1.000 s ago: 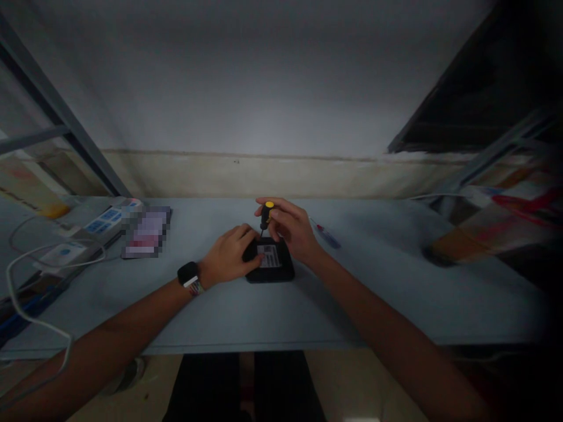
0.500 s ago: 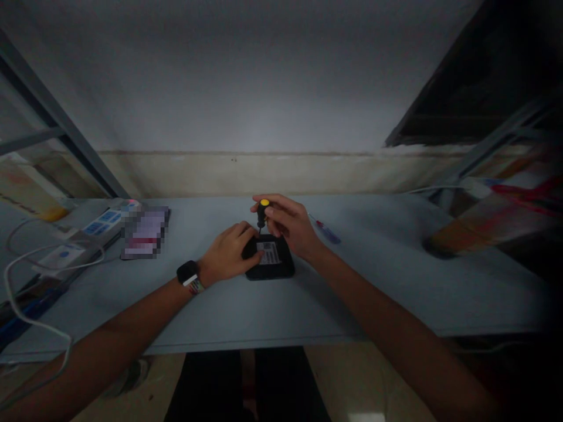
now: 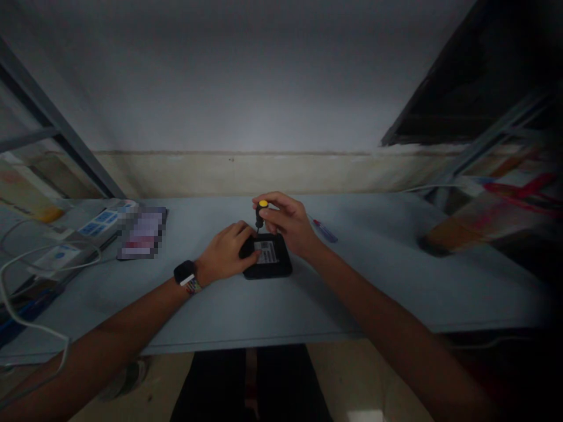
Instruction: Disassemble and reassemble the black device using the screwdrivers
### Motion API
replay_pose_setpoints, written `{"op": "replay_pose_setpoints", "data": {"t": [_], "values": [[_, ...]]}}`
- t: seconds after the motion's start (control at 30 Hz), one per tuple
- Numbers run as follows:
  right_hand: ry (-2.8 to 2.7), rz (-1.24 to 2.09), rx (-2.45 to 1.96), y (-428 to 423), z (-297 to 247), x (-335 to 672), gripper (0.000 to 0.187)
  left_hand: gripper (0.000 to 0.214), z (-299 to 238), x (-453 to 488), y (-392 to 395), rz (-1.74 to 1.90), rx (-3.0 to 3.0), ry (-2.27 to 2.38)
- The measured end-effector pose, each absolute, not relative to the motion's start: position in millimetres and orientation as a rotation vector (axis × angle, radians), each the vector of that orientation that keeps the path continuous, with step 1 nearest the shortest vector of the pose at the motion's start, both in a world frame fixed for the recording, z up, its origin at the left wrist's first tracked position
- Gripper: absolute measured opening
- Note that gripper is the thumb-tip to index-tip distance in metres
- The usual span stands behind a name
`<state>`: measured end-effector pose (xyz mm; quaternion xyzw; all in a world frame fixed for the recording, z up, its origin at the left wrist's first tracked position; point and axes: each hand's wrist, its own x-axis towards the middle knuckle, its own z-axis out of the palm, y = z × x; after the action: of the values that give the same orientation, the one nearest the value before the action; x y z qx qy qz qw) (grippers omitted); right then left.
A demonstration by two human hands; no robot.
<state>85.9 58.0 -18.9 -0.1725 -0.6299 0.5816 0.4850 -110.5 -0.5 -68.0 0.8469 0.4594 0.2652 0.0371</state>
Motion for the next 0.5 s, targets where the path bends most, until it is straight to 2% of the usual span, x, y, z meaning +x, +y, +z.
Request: {"op": "replay_pose_setpoints", "data": {"t": [0.17, 0.5], "values": [[-1.475, 1.336, -0.494, 53.9, -16.8, 80.5, 0.033, 0.026, -68.1, -110.2, -0.3, 0.832, 2.590, 1.399], [-1.351, 1.321, -0.514, 62.7, -15.1, 86.4, 0.029, 0.028, -67.0, -110.1, -1.3, 0.814, 2.587, 1.408]]}}
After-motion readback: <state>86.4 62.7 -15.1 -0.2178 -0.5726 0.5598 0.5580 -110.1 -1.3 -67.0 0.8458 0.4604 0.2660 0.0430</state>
